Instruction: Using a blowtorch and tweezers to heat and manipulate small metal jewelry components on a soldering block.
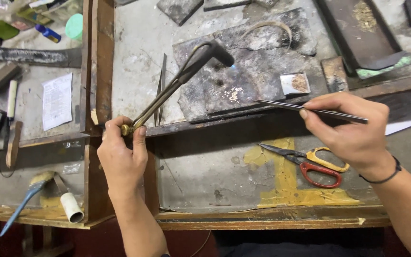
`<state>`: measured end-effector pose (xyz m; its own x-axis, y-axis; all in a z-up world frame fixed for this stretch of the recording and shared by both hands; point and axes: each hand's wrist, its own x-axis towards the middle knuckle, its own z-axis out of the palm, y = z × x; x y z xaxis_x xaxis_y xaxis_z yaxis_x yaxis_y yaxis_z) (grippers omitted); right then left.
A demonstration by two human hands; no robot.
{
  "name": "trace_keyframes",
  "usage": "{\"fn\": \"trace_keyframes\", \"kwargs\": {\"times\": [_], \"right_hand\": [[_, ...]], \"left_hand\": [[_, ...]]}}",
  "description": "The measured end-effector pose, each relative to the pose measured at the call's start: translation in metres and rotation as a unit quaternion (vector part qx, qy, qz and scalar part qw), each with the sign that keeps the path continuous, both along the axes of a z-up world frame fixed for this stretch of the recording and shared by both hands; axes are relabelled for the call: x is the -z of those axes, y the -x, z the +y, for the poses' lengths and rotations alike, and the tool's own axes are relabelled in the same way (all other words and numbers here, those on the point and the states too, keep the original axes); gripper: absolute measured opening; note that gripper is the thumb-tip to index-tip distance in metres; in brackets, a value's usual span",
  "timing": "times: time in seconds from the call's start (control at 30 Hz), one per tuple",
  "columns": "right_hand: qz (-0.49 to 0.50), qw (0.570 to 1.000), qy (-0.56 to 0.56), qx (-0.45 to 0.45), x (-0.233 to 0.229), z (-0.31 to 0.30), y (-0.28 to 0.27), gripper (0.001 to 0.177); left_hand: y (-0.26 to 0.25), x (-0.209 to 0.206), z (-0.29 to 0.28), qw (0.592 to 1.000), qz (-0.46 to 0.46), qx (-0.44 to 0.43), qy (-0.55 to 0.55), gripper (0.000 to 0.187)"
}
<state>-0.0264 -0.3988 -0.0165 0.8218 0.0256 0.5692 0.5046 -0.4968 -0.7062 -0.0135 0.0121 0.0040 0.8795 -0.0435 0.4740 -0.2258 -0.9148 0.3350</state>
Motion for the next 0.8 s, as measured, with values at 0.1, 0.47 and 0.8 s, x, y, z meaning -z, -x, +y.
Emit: {"fn": "trace_keyframes", "kwargs": {"times": [0.1,0.47,0.8], "right_hand": [[0.003,1.0,-0.014,0.007,0.0,0.001,0.0,0.007],[-0.009,0.999,-0.032,-0.007,-0.002,0.002,-0.004,0.007],[0.021,0.999,-0.026,0.016,-0.001,0.003,0.0,0.009]], "left_hand": [[-0.003,0.006,0.004,1.0,0.012,0.0,-0.015,0.038],[-0.014,0.006,0.007,0.999,0.019,0.005,0.037,0.031],[-0.009,-0.003,-0.002,0.968,0.065,0.085,0.226,0.025]]}}
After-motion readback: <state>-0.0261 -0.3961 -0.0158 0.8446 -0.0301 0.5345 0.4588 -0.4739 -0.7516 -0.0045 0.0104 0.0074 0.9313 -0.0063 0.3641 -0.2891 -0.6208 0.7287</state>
